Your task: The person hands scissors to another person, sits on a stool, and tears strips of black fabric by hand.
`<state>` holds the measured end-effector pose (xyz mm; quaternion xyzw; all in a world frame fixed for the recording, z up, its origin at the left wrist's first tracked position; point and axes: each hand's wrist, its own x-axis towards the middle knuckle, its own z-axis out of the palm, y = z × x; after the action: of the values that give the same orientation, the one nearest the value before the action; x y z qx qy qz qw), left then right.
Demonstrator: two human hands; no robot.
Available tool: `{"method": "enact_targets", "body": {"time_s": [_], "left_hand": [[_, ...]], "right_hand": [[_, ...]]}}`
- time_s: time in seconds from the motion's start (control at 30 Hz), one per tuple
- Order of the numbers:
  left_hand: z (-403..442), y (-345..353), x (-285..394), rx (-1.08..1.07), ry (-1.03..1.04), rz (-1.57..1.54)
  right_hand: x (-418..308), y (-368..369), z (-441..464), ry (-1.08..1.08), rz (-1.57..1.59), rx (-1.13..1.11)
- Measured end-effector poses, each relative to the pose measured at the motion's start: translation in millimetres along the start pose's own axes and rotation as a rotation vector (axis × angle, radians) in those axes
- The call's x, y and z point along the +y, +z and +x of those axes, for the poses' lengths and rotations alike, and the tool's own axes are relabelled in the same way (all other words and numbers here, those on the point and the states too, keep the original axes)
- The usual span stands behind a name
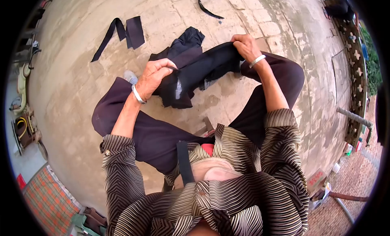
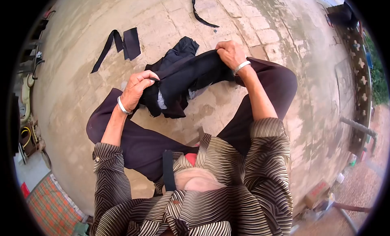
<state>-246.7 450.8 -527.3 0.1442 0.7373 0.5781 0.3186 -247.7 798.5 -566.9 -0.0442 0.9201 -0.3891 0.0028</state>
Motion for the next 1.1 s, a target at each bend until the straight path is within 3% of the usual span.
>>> {"method": "enact_targets", "body": {"time_s": [0.2,0.27,0.33,0.47,0.5,0.6,0.8,0.93,1.0,1.1], "left_hand": [[1.5,6.9,-1.6,-0.054,0.045,0.081],[1.8,7.6,-5.4,-0.064,0.046,0.096],[5.0,10.8,-5.9,-0.078,0.054,0.108],[5.2,15.6,-6.8,-0.154,-0.035,0.105],[5.5,16.4,-7.1,-0.164,-0.018,0.116],[4.1,15.7,-6.5,-0.178,-0.021,0.122],[6.8,14.2,-7.8,-0.226,-0.046,0.126],[7.7,12.1,-8.9,-0.220,-0.095,0.118],[8.2,16.7,-12.3,-0.116,0.108,0.207],[5.1,18.8,-5.6,-0.140,0.120,0.268]], "right_hand": [[2.0,27.4,-13.4,0.096,-0.161,-0.148],[3.5,33.0,-16.9,0.107,-0.072,-0.254],[-17.3,46.8,-23.1,-0.042,0.260,-0.334],[-84.3,72.0,-29.5,-0.251,0.548,-0.431],[-94.3,74.1,-30.5,-0.195,0.581,-0.501],[-98.1,80.5,-33.4,-0.085,0.570,-0.453],[-99.3,64.0,-40.4,-0.127,0.358,-0.380],[-97.5,63.3,-44.9,-0.080,0.483,-0.332],[-98.5,58.2,-46.0,-0.034,0.465,-0.346],[-97.9,54.5,-49.7,0.074,0.429,-0.405]]}}
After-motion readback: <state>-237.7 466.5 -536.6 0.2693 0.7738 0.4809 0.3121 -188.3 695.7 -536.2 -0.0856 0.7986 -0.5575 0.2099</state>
